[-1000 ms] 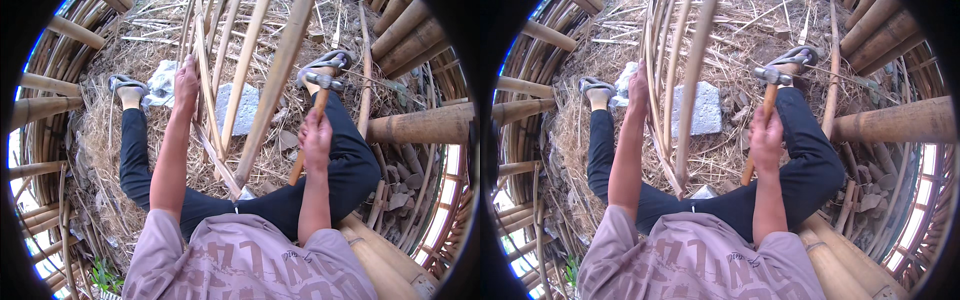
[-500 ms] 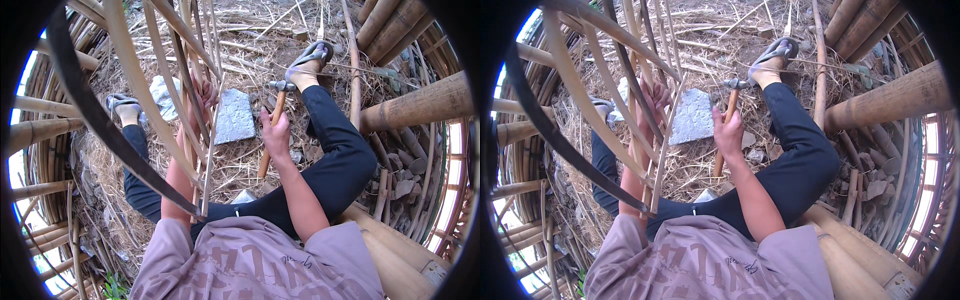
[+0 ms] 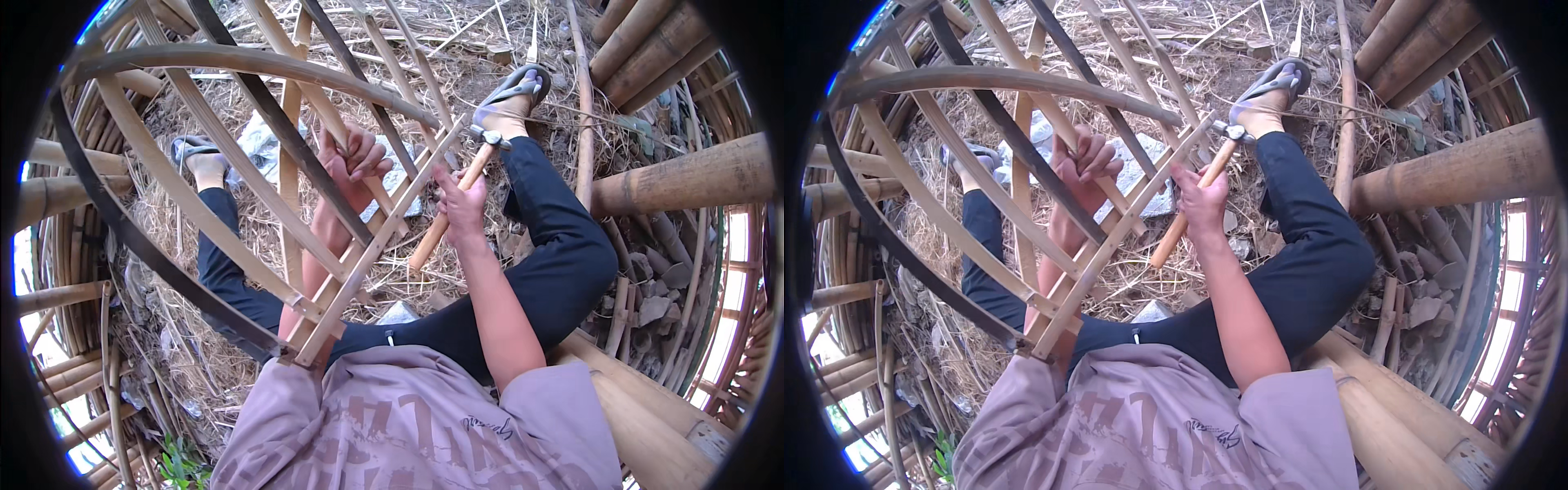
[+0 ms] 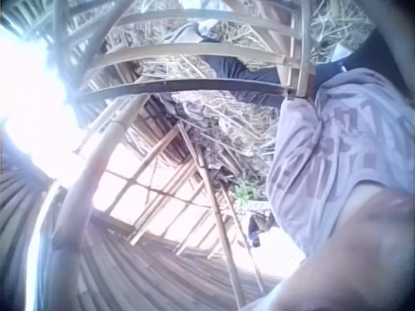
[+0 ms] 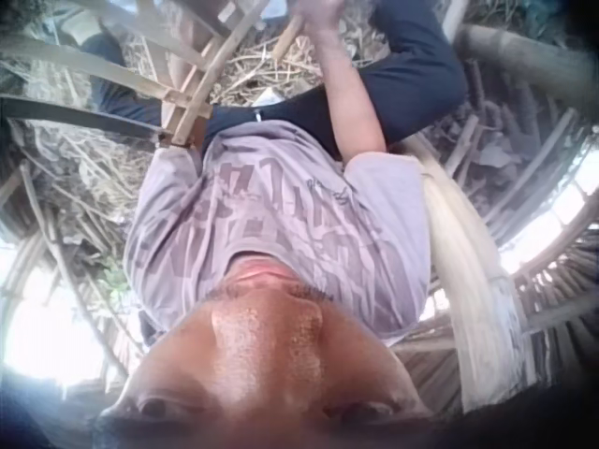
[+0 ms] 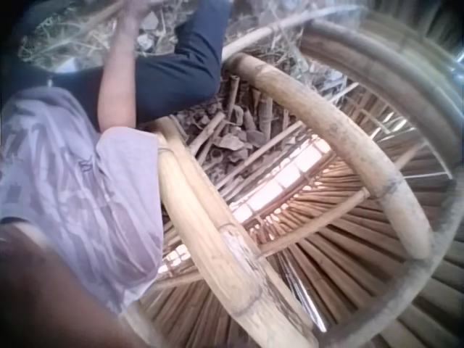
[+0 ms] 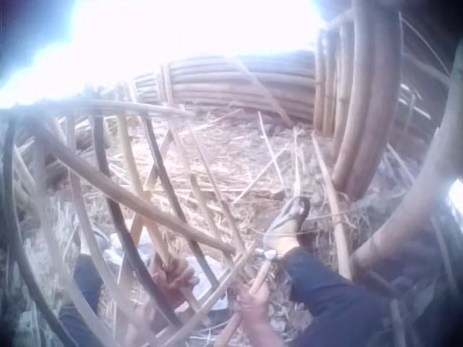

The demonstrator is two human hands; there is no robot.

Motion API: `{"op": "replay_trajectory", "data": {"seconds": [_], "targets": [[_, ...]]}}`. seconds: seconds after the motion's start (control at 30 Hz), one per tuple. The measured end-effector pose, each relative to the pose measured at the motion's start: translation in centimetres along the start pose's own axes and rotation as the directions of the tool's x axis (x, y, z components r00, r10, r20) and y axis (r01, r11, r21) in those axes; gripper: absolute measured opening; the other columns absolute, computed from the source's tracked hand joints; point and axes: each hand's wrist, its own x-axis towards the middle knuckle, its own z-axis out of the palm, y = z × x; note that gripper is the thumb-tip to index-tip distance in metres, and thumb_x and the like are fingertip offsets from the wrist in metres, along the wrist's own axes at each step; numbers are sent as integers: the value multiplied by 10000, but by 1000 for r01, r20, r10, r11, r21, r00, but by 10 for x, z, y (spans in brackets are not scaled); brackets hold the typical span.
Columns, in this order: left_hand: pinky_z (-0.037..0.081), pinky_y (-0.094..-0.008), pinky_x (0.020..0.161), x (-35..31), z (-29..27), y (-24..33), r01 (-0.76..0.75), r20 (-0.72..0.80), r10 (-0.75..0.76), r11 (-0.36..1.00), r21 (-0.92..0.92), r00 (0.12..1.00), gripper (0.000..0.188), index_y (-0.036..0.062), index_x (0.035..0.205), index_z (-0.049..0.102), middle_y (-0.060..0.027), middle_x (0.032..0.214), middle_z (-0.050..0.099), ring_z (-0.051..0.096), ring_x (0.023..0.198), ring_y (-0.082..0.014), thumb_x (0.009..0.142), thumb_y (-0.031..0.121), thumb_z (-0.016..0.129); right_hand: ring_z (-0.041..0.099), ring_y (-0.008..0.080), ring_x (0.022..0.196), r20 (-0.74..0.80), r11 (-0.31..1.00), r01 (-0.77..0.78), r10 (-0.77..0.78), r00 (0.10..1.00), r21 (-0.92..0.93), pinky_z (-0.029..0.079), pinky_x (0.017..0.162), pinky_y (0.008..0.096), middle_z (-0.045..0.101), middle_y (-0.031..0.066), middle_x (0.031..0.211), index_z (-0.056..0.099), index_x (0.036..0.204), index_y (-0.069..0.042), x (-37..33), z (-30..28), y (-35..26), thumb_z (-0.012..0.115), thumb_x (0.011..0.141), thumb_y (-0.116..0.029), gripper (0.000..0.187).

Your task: The person constructs a bamboo frame by positioning bamboo strips across each other, driving nails into the slats with a hammer, and turning the frame around to secure additional bamboo pieces.

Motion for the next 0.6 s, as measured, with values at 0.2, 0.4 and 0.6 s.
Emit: {"op": "replay_trajectory", "data": {"seconds": [0.2,0.4,0.6], "targets": [[345,-256,520,17,-34,-22,16,-58,-23,993,-119,998,587,136,691,437,50,504,297,363,432,-77,1105,538,333,478,43,510,-47,994,-49,45,998,-96,372,408,204,591,5,817,378,999,-148,13,-6,12,918,795,-157,577],[355,-243,531,47,-91,-39,19,-26,-26,967,-252,999,590,91,715,476,38,536,355,393,460,-81,1105,519,363,529,73,564,-129,936,106,-157,979,-336,402,431,225,580,-3,809,417,1002,-127,66,-11,54,927,781,-152,556],[363,-257,551,82,-135,-62,-56,-180,-17,917,-394,984,523,107,742,442,40,555,323,370,466,-81,1120,456,351,634,120,806,-55,872,168,-217,975,-460,562,705,264,607,31,925,485,1027,-49,121,-30,52,908,782,-64,490]]}}
